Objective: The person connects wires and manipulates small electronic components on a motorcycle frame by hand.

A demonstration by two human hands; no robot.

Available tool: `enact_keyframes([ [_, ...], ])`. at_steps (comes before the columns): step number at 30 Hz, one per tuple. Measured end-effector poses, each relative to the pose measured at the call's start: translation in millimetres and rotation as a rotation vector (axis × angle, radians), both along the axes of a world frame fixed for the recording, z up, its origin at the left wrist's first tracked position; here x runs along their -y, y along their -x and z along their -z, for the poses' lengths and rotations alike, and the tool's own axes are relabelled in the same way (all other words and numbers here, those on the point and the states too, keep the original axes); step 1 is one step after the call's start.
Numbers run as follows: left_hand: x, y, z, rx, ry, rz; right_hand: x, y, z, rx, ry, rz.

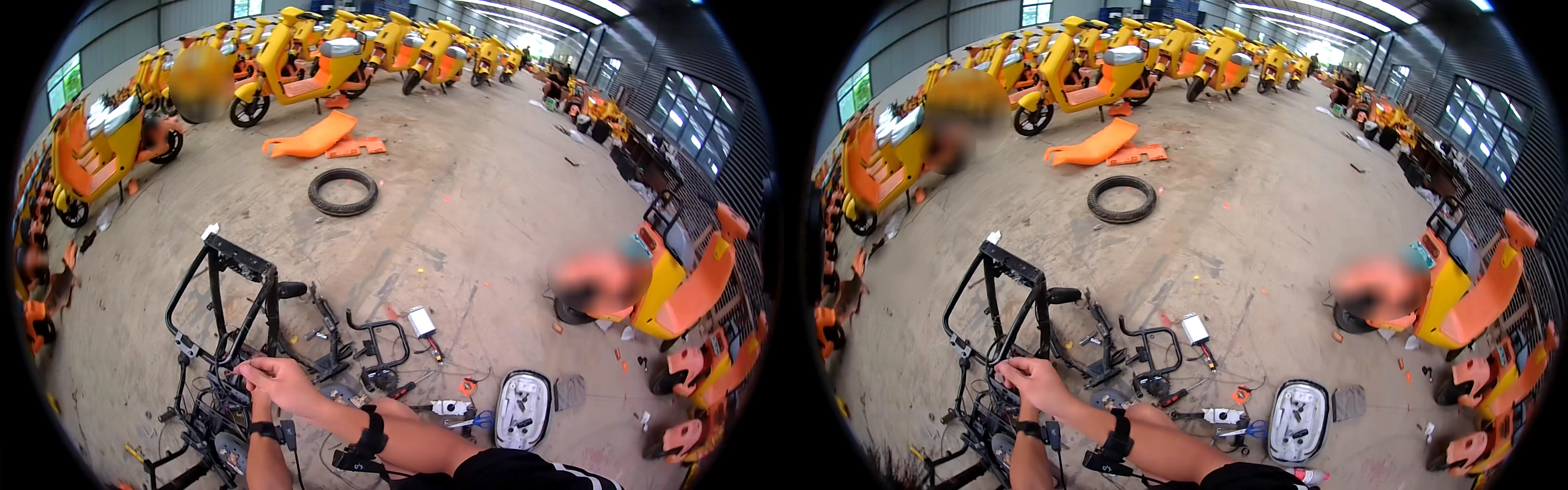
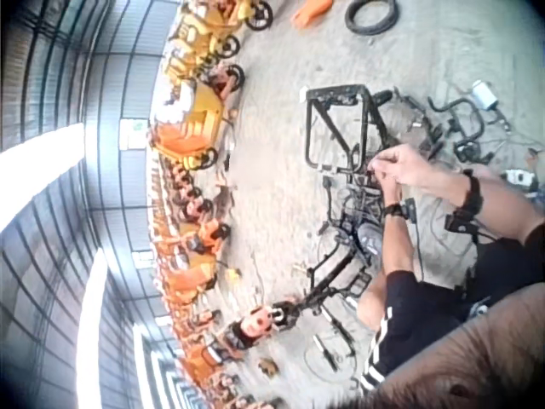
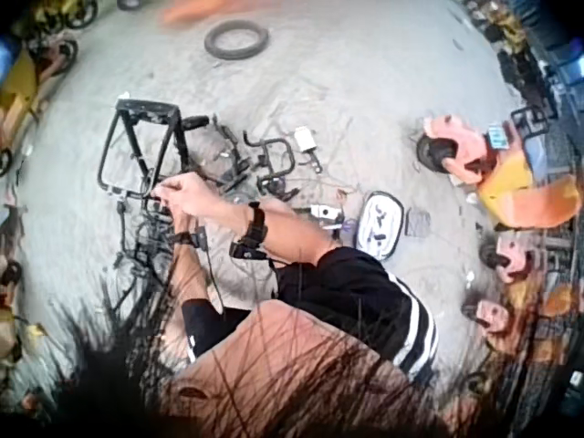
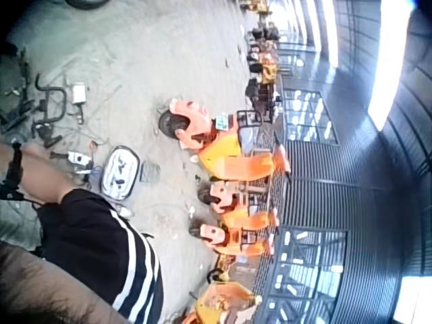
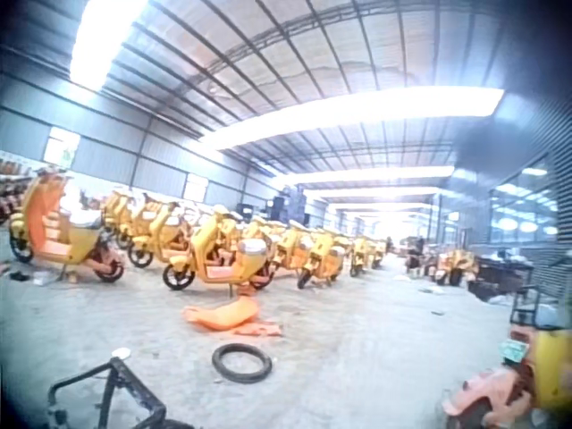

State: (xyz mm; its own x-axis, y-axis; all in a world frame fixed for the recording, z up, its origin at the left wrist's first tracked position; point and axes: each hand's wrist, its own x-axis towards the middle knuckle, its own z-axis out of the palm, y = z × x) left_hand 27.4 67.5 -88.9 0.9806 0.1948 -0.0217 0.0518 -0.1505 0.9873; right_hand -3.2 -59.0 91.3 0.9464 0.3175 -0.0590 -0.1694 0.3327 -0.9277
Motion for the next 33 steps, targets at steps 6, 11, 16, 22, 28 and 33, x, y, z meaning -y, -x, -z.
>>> enact_keyframes([
  [6,-3,41,1,-0.003,-0.028,0.068,-7,1,0,-0.049,-0.082,0.106],
  [11,-12,89,8,0.019,-0.119,0.076,-14,-11,17,-0.030,-0.137,0.189],
  [16,-15,151,-45,0.061,-0.460,0.296,-8,-21,12,-0.138,-0.105,0.267],
  [22,-36,217,-128,-0.111,-0.500,0.529,-12,-11,2,-0.133,0.050,0.471],
  [28,-50,252,-121,-0.311,0.071,0.351,-23,1,48,0.195,0.255,0.417],
  [33,-52,272,-144,-0.227,0.165,0.349,-40,71,15,0.566,0.440,0.248],
])
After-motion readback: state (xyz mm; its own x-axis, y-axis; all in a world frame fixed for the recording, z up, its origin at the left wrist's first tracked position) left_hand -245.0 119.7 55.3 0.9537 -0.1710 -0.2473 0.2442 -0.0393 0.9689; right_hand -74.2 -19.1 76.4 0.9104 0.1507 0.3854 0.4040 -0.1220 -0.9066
